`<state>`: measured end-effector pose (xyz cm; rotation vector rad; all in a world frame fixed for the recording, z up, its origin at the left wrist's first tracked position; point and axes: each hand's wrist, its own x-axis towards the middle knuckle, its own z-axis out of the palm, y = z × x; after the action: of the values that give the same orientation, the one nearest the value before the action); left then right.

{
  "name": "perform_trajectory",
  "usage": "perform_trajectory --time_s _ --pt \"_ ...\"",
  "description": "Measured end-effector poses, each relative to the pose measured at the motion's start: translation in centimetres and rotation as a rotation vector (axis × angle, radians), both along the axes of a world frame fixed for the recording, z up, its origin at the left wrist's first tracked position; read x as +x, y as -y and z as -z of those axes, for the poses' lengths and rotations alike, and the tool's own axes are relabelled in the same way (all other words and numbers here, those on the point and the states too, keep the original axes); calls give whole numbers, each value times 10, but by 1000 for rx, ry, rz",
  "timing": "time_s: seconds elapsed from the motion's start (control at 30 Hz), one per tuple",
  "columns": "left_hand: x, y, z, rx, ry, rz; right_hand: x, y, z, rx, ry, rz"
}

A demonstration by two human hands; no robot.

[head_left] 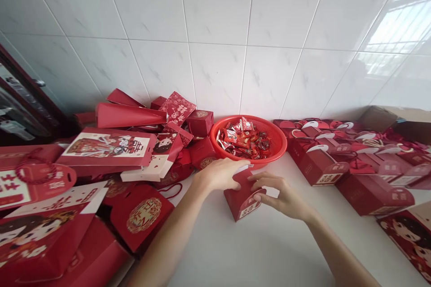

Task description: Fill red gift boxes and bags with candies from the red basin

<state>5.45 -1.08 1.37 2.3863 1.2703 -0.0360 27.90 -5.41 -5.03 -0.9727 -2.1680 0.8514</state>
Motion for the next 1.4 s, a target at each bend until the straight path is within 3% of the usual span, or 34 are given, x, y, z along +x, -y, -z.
perform_trajectory --time_s 0.23,0.47,0.57,0.73,0.93,1.1,1.27,1.4 --pt "7 3 -2 38 -42 -63 -4 -2 16 -46 -143 226" --pt "0 4 -8 -94 43 -22 -12 -4 25 12 -150 281" --pt "4 8 -7 -134 20 -25 -16 1 23 37 -80 348" --pt "17 14 2 -70 -24 -10 -32 28 20 78 163 454" --pt "33 17 13 -41 135 169 -41 49 36 218 255 679" --pt "32 20 6 -100 226 336 9 54 37 277 134 828" --pt "15 19 -6 -27 197 228 102 61 37 429 211 1239" --pt "8 20 -13 -22 175 196 148 51 44 474 241 1286"
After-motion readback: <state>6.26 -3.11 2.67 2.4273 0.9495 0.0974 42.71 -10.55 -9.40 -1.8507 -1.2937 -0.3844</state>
